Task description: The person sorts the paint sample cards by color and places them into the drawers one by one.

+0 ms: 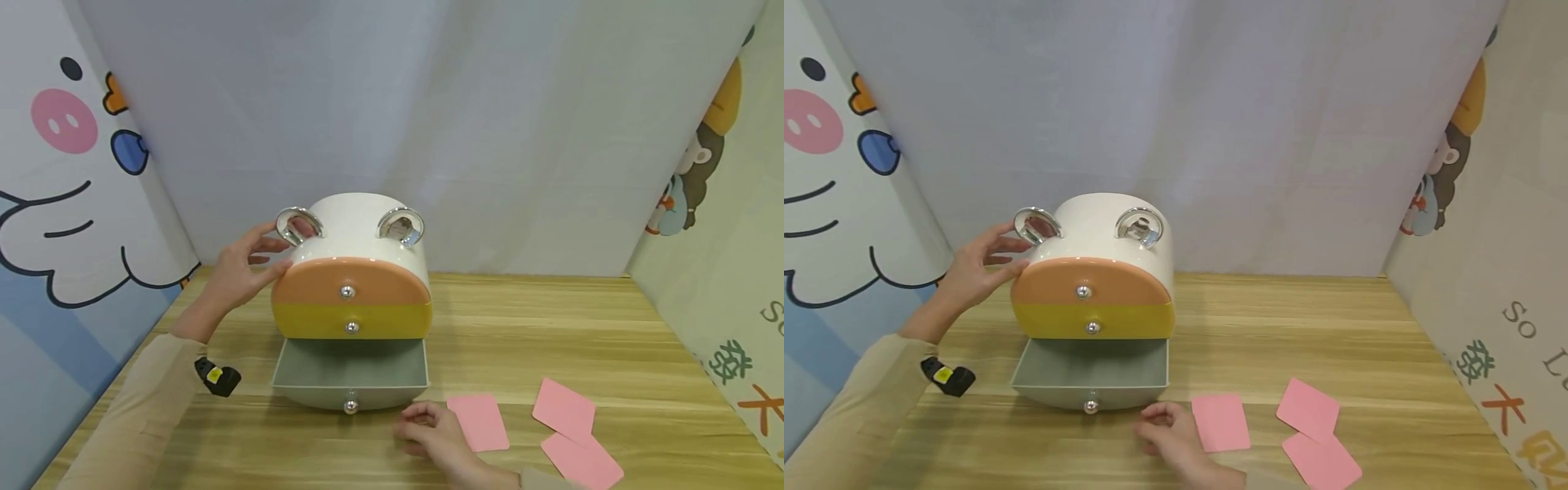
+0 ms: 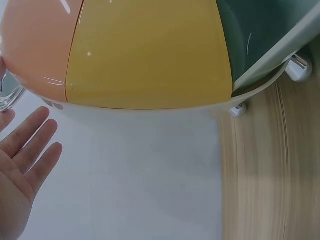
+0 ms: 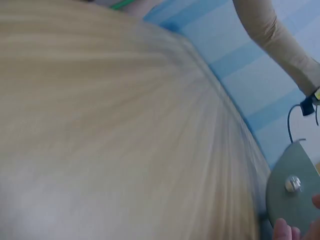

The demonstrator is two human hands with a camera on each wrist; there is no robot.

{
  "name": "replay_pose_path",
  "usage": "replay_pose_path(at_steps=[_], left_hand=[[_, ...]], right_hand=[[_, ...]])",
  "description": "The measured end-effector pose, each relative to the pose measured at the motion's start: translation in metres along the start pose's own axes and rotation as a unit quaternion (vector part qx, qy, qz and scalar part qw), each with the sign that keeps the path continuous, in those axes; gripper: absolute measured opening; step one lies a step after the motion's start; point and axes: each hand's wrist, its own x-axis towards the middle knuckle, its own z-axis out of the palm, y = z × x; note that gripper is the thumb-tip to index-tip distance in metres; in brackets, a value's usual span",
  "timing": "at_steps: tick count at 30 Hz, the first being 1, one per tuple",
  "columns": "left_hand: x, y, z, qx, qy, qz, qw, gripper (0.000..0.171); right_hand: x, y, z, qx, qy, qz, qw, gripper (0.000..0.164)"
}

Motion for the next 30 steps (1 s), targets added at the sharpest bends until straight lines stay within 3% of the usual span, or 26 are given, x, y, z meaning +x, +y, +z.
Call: replay_pose_path(at_steps=[9, 16, 23, 30], left_hand=[[0.0, 0.0, 0.0, 0.004, 0.002, 0.003, 1.0, 0.058], [0.0, 0.0, 0.0, 0.004, 0.0, 0.006, 1.0, 0.057], [0.0, 0.001, 0.0, 0.002, -0.001, 0.006, 1.0, 0.058], [0.0, 0.005, 0.0, -0.005, -0.001, 0.003, 1.0, 0.059]], right_hand=[[0.003, -0.024, -0.073, -0.144, -0.007, -0.035, 0.989, 0.052], [0.003, -0.033, -0.116, -0.271, -0.02, -0.105, 0.957, 0.063], [0.005, -0.021, -0.141, -0.353, -0.052, -0.156, 0.921, 0.075], [0.009, -0.013, -0.155, -0.403, -0.104, -0.152, 0.896, 0.084]])
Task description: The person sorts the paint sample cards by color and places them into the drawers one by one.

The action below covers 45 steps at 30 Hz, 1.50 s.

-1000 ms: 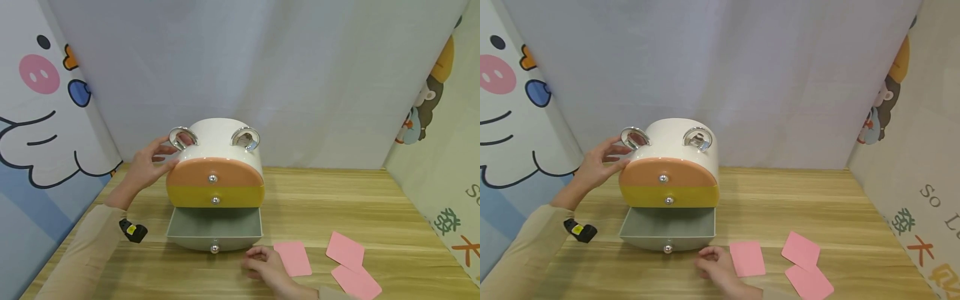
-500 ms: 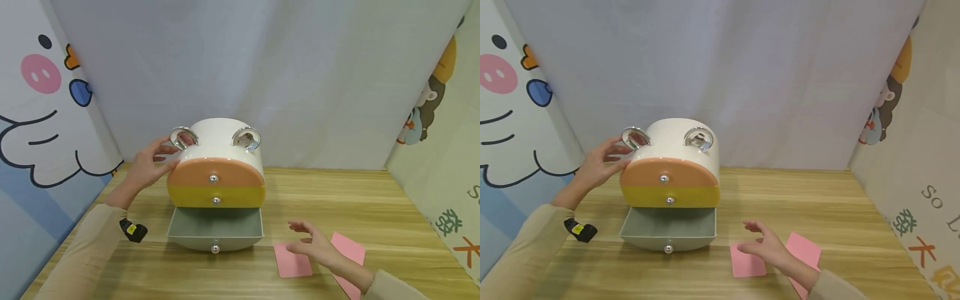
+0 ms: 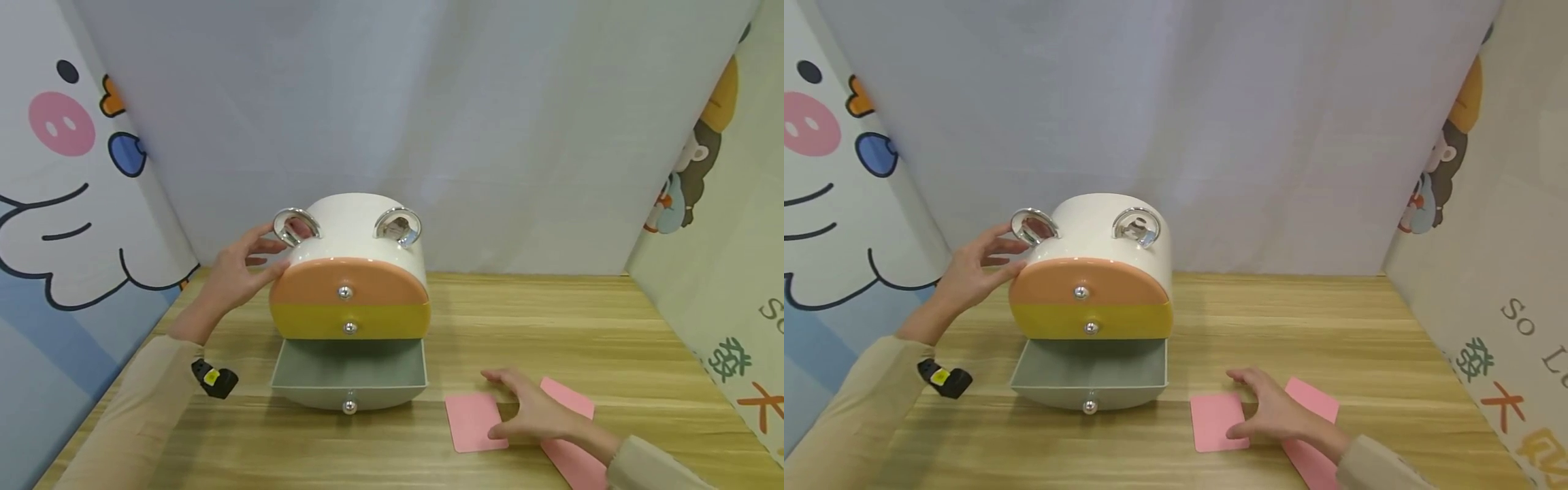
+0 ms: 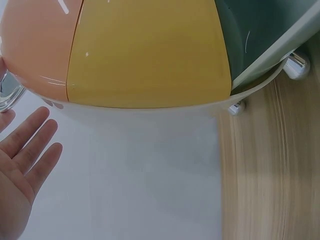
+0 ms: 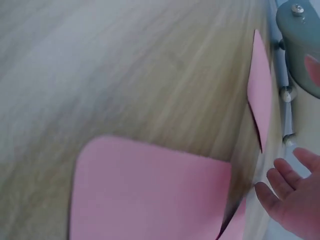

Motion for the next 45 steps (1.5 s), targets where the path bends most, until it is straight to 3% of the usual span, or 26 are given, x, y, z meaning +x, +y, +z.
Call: replay_pose_path(at_steps=[8, 11, 20, 27, 34, 38, 41, 45], left_hand=[[-0.001, -0.001, -0.001, 0.004, 0.004, 0.019, 0.9998, 0.059], [-0.001, -0.002, -0.001, 0.004, 0.006, 0.02, 0.9998, 0.058], [0.0, -0.003, 0.0, 0.004, 0.007, 0.021, 0.9997, 0.059], [0.0, -0.003, 0.0, 0.001, 0.005, 0.015, 0.9999, 0.06], [0.0, -0.005, 0.002, 0.0, 0.003, 0.013, 0.9999, 0.06], [0.0, -0.004, 0.001, -0.003, 0.002, 0.012, 0.9999, 0.06], [0.0, -0.004, 0.0, -0.004, 0.001, 0.009, 1.0, 0.059], [0.0, -0.005, 0.001, 0.001, -0.001, 0.009, 1.0, 0.057]], right_hand=[[0.004, 0.002, 0.004, -0.144, -0.02, -0.048, 0.988, 0.094], [0.005, 0.0, 0.004, -0.171, -0.024, -0.06, 0.983, 0.094], [0.009, -0.001, 0.005, -0.204, -0.017, -0.079, 0.976, 0.072], [0.015, -0.005, 0.004, -0.202, -0.043, -0.053, 0.977, 0.071], [0.017, -0.007, -0.001, -0.155, -0.072, -0.037, 0.985, 0.072], [0.018, -0.005, -0.005, -0.037, -0.096, -0.02, 0.995, 0.067], [0.019, 0.0, -0.007, 0.048, -0.096, -0.015, 0.994, 0.057], [0.018, 0.004, -0.01, 0.099, -0.087, 0.004, 0.991, 0.04]])
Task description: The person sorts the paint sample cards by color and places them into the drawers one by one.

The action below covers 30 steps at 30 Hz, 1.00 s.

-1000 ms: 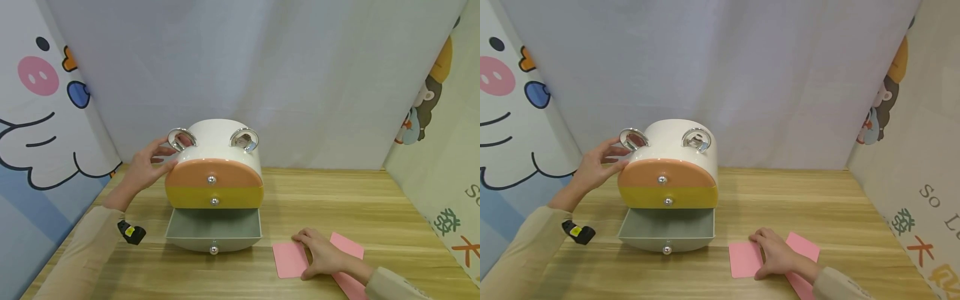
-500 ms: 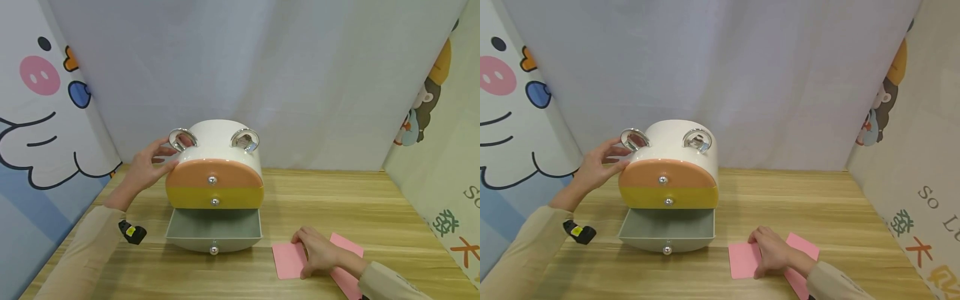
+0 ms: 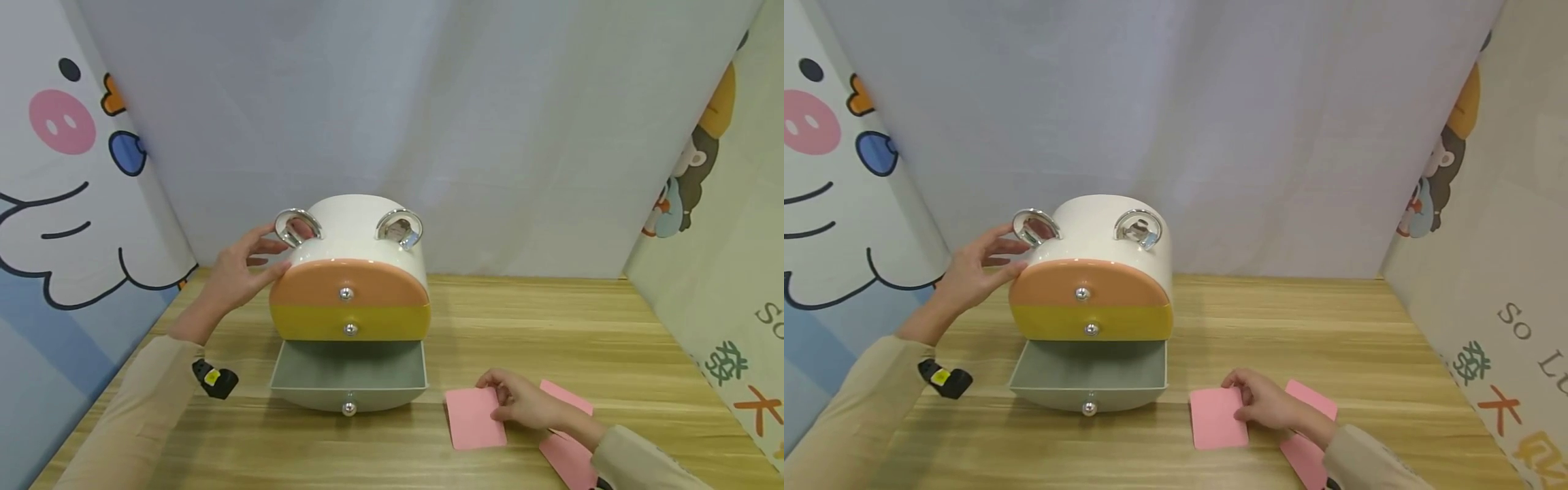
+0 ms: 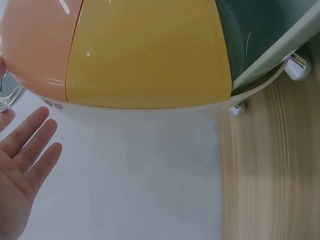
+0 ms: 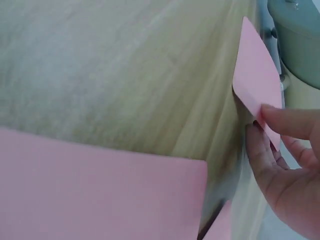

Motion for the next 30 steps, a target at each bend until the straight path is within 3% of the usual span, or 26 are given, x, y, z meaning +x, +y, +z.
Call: replay_pose_path(at_steps=[5, 9, 18, 30], left_hand=[[0.0, 0.001, -0.001, 0.002, -0.005, -0.005, 1.0, 0.058], [0.0, 0.002, -0.001, 0.001, -0.006, -0.012, 0.9999, 0.058], [0.0, 0.002, -0.001, 0.009, -0.003, -0.01, 0.9999, 0.057], [-0.001, 0.002, -0.001, 0.007, -0.006, -0.015, 0.9999, 0.057]], right_hand=[[-0.004, -0.006, -0.006, 0.058, -0.007, 0.038, 0.998, 0.029], [-0.004, -0.018, -0.015, 0.053, -0.003, 0.032, 0.998, 0.026], [0.002, -0.057, -0.033, 0.058, 0.05, 0.004, 0.997, 0.032], [0.041, -0.088, -0.011, 0.09, 0.13, -0.028, 0.987, 0.031]])
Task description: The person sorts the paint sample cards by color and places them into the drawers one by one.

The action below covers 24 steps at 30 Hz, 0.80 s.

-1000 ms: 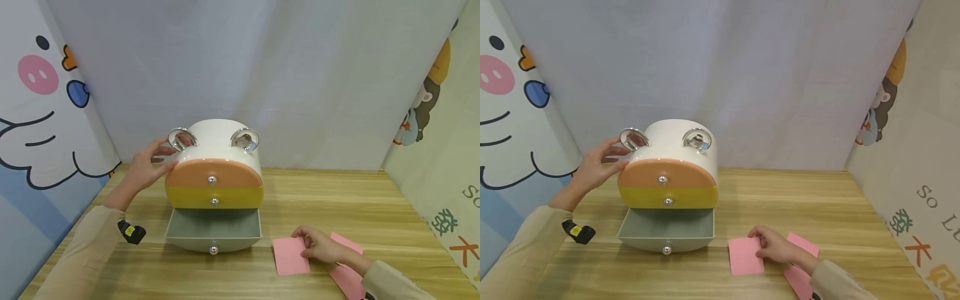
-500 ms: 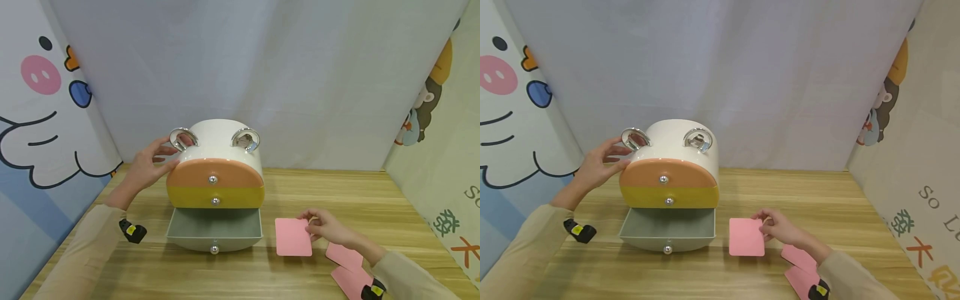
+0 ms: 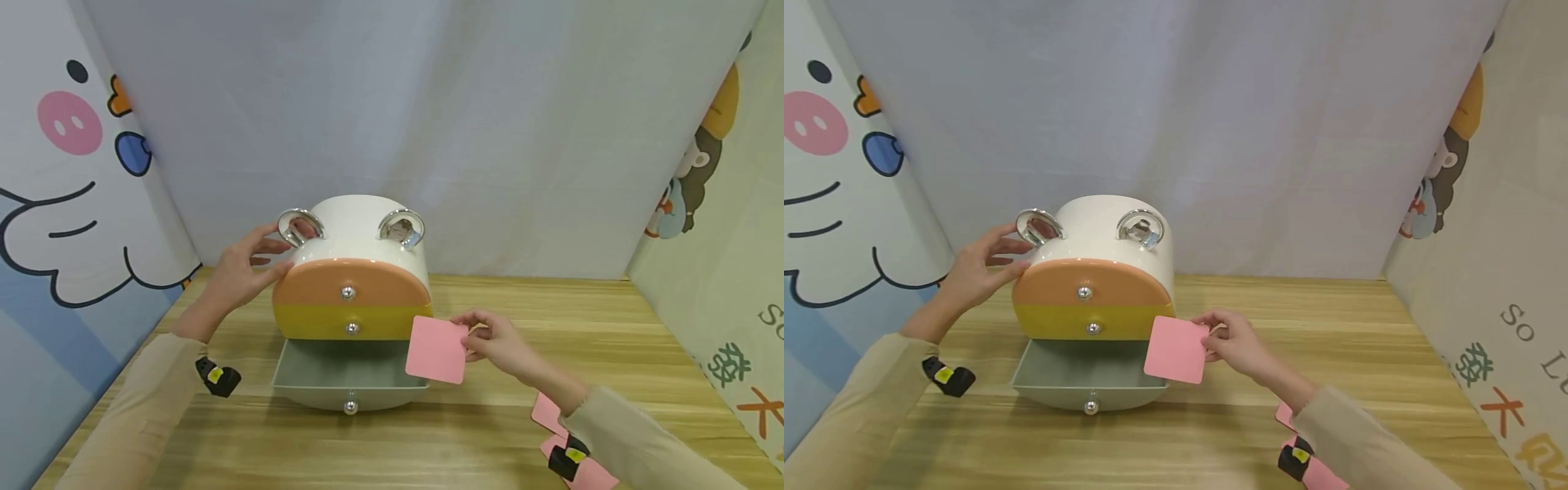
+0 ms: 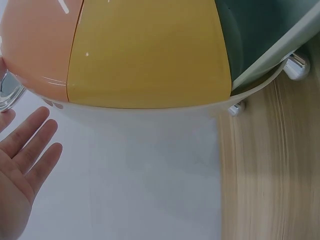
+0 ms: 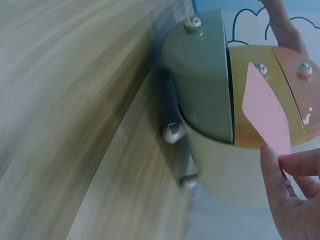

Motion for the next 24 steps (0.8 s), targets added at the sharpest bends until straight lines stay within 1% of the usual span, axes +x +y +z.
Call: replay_pose_path(at_steps=[5, 9, 13, 18, 20, 24], left_hand=[[0.0, -0.001, 0.0, 0.004, 0.002, 0.002, 1.0, 0.057], [0.0, -0.001, 0.0, 0.004, 0.003, 0.007, 1.0, 0.057], [0.0, -0.001, 0.0, 0.0, 0.002, 0.007, 1.0, 0.056], [0.0, -0.001, 0.0, -0.003, 0.001, 0.005, 1.0, 0.057], [0.0, -0.001, 0.0, -0.004, 0.001, 0.005, 1.0, 0.057], [0.0, -0.001, 0.0, -0.004, 0.003, 0.009, 0.9999, 0.057]], right_hand=[[0.008, -0.001, 0.017, 0.002, 0.024, -0.043, 0.999, 0.029], [0.013, 0.0, 0.031, 0.003, 0.046, -0.08, 0.996, 0.026], [0.015, 0.002, 0.044, 0.015, 0.076, -0.09, 0.993, 0.024], [0.018, 0.002, 0.057, 0.012, 0.11, -0.109, 0.988, 0.024], [0.019, 0.002, 0.061, 0.008, 0.11, -0.117, 0.987, 0.024], [0.02, 0.003, 0.067, 0.006, 0.093, -0.12, 0.988, 0.023]])
